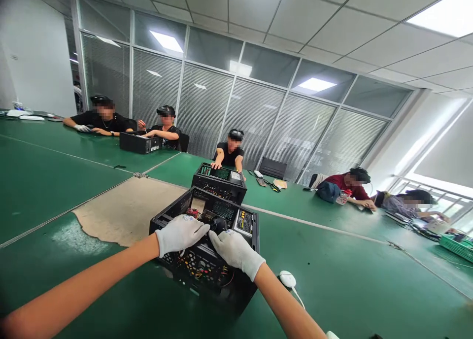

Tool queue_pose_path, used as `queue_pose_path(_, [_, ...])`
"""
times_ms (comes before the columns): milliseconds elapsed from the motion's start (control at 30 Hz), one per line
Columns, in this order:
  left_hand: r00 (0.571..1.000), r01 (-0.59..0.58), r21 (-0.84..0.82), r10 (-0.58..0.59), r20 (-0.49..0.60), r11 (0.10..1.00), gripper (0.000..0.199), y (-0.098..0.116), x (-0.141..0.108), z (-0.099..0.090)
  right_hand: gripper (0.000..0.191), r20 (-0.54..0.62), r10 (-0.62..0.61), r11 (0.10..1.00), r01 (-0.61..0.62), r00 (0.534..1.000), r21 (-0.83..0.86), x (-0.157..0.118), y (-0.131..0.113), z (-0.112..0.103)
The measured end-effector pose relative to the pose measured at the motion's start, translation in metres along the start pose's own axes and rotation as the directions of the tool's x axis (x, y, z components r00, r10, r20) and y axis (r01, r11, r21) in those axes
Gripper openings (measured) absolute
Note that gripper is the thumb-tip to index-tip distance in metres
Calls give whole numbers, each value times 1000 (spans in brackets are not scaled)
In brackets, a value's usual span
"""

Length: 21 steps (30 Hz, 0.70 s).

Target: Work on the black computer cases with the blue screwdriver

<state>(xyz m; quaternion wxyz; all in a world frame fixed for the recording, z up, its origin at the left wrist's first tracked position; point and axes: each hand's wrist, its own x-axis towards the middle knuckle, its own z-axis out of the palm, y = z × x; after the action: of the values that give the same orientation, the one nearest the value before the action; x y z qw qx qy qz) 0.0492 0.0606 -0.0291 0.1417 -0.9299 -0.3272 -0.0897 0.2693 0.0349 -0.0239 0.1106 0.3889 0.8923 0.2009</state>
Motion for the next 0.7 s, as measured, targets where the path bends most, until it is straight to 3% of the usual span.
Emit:
queue_pose_path(167, [998, 26, -32, -28, -63, 999, 31, -15, -10, 6, 39, -118, 149, 987, -155, 982, -44, -12, -20, 7])
queue_pose_path(300, [995, 92, -59, -89, 47, 994, 33, -47, -17, -2, 48, -209, 211, 967, -235, 955, -100, -14, -45, 13])
queue_pose_path(400, [960, 260, -118, -244, 136, 958, 38, -59, 1, -18, 47, -166, 240, 961, -258, 957, -101, -6, -36, 4])
queue_pose_path(467, [924, 367, -143, -342, 172, 919, 55, -51, 18, -29, 47, -122, 252, 961, -263, 960, -89, -6, -17, -5])
queue_pose_path(533, [930, 361, -153, -342, 138, 920, 60, -32, 28, -35, 49, -53, 261, 962, -264, 964, -65, -18, 2, -9])
queue_pose_path(633, [967, 246, -199, -225, 122, 948, 55, 3, 20, -31, 52, 95, 183, 980, -189, 979, 58, -49, 15, -7])
queue_pose_path(700, [967, 176, -245, -121, 226, 953, 52, 19, 10, -23, 48, 166, 102, 964, -138, 981, 226, -66, 15, -5])
